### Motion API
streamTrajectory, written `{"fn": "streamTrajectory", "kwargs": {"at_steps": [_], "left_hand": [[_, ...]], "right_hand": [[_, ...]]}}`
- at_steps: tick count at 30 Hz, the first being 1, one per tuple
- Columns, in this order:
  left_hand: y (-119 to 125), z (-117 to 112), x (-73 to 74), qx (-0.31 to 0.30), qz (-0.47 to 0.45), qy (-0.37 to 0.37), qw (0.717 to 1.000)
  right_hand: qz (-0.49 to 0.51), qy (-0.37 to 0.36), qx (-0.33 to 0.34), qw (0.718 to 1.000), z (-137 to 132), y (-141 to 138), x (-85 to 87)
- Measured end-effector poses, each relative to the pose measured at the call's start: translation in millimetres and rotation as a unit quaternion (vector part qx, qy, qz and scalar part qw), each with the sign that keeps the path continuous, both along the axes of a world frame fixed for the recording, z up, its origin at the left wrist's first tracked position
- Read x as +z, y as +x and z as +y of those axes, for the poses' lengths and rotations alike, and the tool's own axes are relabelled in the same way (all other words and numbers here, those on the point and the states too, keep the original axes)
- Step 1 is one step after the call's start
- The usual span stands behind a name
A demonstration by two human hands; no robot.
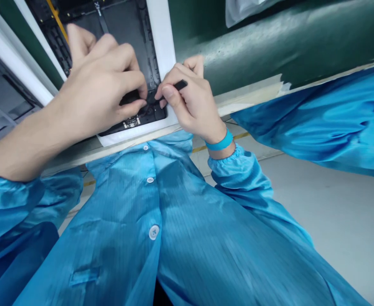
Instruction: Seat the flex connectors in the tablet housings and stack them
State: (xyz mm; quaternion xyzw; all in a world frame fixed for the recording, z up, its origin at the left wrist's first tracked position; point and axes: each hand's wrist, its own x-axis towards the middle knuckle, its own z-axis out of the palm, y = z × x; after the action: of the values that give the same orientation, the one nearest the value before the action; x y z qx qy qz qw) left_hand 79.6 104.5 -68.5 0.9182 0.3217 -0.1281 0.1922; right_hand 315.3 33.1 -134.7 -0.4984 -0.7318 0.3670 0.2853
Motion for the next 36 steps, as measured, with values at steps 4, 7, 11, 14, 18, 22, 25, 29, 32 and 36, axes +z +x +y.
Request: {"fn": "streamTrajectory", "kwargs": {"at_steps": [4, 7, 11, 14, 18, 22, 25, 29, 32, 36], "left_hand": [[25, 5, 4.2, 0.039, 0.082, -0.058, 0.994], [32, 9, 3.7, 0.047, 0.082, -0.08, 0.992], [28, 10, -2.4, 0.032, 0.005, -0.067, 0.997], [24, 10, -5.0, 0.052, -0.066, -0.057, 0.995], [24, 10, -5.5, 0.053, -0.096, -0.079, 0.991], [25, 11, -4.4, 0.062, -0.096, -0.087, 0.99], [27, 13, -0.6, 0.047, -0.079, -0.086, 0.992], [34, 16, 6.1, 0.013, -0.025, -0.05, 0.998], [39, 20, 5.3, -0.009, 0.015, -0.045, 0.999], [43, 25, -0.6, -0.033, 0.021, -0.035, 0.999]], "right_hand": [[0.023, 0.043, -0.023, 0.999, -5, -1, 4.9], [0.052, 0.058, -0.066, 0.995, -8, -1, 7.8], [0.071, -0.02, -0.095, 0.993, -8, 2, 9.9], [0.099, -0.072, -0.103, 0.987, -8, 4, 12.3], [0.132, -0.107, -0.108, 0.98, -7, 4, 18.3], [0.113, -0.087, -0.102, 0.985, -6, 2, 26.6], [0.098, -0.084, -0.105, 0.986, -5, 0, 31.4], [0.129, -0.118, -0.12, 0.977, -5, 0, 32.5], [0.16, -0.156, -0.135, 0.965, -5, 1, 29.9], [0.158, -0.151, -0.134, 0.967, -6, 3, 24.2]]}}
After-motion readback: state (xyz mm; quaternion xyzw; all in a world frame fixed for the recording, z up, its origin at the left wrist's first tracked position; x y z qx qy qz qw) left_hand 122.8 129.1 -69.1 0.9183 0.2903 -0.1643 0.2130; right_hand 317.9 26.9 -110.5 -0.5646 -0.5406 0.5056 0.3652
